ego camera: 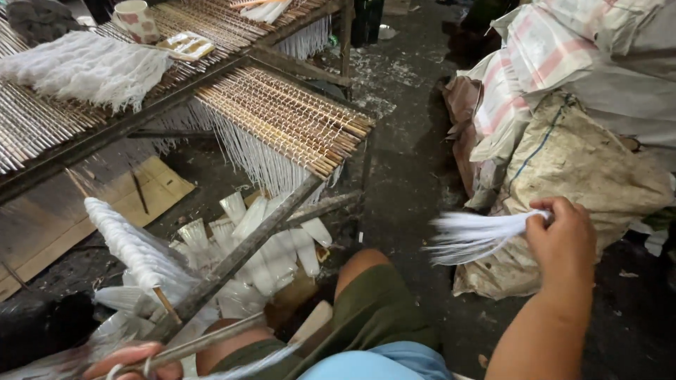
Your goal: The person ties white fiber bundles onto wooden sticks using a thin white string. They wrap the string around the base of the fibers and the stick, then secure it with knots. The finished bundles are placed on a nearby rack.
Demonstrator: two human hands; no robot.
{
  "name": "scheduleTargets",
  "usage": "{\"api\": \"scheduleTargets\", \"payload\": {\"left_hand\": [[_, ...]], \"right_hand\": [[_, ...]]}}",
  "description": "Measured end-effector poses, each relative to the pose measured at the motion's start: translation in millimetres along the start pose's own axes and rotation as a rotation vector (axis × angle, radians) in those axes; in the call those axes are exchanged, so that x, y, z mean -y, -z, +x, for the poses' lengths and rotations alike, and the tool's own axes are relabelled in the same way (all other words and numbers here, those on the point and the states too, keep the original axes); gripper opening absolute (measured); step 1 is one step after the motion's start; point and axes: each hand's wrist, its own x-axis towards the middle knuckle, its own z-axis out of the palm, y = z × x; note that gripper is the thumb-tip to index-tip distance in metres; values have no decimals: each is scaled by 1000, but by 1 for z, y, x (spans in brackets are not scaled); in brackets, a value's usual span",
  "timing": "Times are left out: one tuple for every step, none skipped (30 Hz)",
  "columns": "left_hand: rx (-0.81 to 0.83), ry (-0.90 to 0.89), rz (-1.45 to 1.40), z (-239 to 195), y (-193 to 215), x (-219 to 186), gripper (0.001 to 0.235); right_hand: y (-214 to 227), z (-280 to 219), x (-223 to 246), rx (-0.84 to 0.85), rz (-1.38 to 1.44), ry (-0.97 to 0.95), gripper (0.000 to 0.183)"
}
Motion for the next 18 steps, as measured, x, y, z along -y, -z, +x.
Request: {"api": "scheduleTargets", "payload": {"left_hand": [[-344,-877,321,-26,-34,4,41],[-343,-873,322,-18,-5,10,41],[-175,-885,449,-8,25,15,43],[-4,-888,573,1,54,19,47],[-7,-889,574,4,52,25,47],[-54,-913,572,7,49,31,43],[-104,-934,570,7,47,38,41],[-111,-934,573,6,5,32,41],[-345,-1100,437,4,-36,27,39],[-585,-1247,286,3,-78,22,41],[-590,-1250,291,0,-80,19,41],[-560,-1253,331,-3,-83,16,39],[-527,-1256,369,-5,-86,13,38],[-531,-1259,373,10,-81,25,38],[-635,-1403,365,26,-77,38,35],[-740,-1546,354,43,-72,51,39],[-748,-1544,353,21,-78,30,39],[-282,-1277,298,1,-84,9,40]], "right_hand": [[-6,8,-15,-24,-59,30,29],[-15,0,3,-21,-61,27,29],[-24,-6,22,172,-3,-71,31],[-33,-13,42,366,55,-167,34],[-52,-25,57,367,57,-164,34],[-70,-38,72,543,-142,-21,37],[-90,-51,88,715,-344,130,40],[-123,-66,85,719,-343,137,40],[-158,-81,81,909,-424,356,31],[-191,-98,78,1092,-499,584,25],[-204,-110,83,1093,-496,592,25],[-216,-122,89,1229,-514,664,20],[-228,-135,94,1363,-530,736,17],[-219,-133,99,1362,-528,742,17],[-208,-130,104,1321,-496,695,30],[-199,-127,109,1280,-464,648,47],[-160,-120,128,1283,-469,652,47],[-121,-113,147,1156,-253,586,39]]}}
